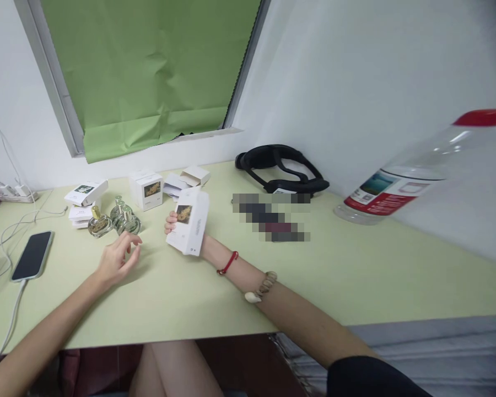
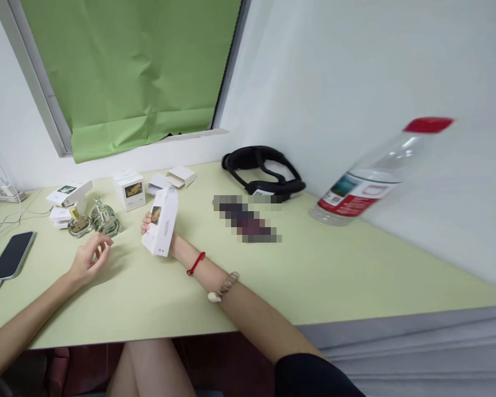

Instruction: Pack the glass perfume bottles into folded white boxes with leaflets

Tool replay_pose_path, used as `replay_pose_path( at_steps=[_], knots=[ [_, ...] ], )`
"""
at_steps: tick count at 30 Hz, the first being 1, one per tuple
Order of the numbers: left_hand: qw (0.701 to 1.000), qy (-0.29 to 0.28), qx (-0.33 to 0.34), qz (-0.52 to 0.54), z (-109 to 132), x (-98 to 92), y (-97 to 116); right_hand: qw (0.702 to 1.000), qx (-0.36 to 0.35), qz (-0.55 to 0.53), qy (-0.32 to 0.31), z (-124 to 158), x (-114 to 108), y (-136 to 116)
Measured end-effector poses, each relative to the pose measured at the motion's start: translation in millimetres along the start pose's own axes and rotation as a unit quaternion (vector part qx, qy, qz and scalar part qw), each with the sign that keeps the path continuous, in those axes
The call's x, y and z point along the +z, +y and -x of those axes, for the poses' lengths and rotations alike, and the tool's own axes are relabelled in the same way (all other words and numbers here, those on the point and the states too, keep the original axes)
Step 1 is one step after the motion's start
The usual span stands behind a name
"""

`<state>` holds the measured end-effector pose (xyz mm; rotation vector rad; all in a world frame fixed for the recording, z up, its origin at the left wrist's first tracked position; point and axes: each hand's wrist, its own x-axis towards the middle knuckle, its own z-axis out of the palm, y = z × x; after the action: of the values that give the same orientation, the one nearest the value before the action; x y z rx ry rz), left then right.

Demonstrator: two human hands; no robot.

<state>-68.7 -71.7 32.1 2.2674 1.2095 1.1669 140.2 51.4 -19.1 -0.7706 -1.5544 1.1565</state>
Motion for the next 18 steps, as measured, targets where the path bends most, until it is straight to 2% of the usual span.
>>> replay_pose_path(
  at_steps=[2, 5, 7, 9, 11, 14, 16, 18],
  knots=[
    [0.995, -0.041, 0.063, -0.059, 1, -0.2, 0, 0.999, 0.013, -0.036, -0.019, 0, 4, 3],
    [0.979, -0.059, 0.152, -0.124, 3, 4.1, 2, 0.989, 0.031, -0.133, -0.052, 5, 15, 2],
    [0.958, -0.055, 0.221, -0.174, 3, 7.9, 5, 0.962, 0.061, -0.253, -0.085, 10, 23, -2],
    [0.933, -0.048, 0.277, -0.225, 3, 10.1, 7, 0.921, 0.097, -0.364, -0.1, 15, 29, -8],
    [0.915, -0.048, 0.304, -0.26, 2, 9.7, 9, 0.897, 0.125, -0.418, -0.076, 18, 31, -15],
    [0.901, -0.053, 0.322, -0.286, 0, 5.5, 10, 0.883, 0.149, -0.445, -0.004, 19, 25, -21],
    [0.896, -0.049, 0.328, -0.295, -1, 2.0, 9, 0.887, 0.153, -0.433, 0.053, 16, 18, -22],
    [0.896, -0.039, 0.326, -0.301, -2, -0.9, 7, 0.911, 0.132, -0.374, 0.116, 10, 10, -19]
  ],
)
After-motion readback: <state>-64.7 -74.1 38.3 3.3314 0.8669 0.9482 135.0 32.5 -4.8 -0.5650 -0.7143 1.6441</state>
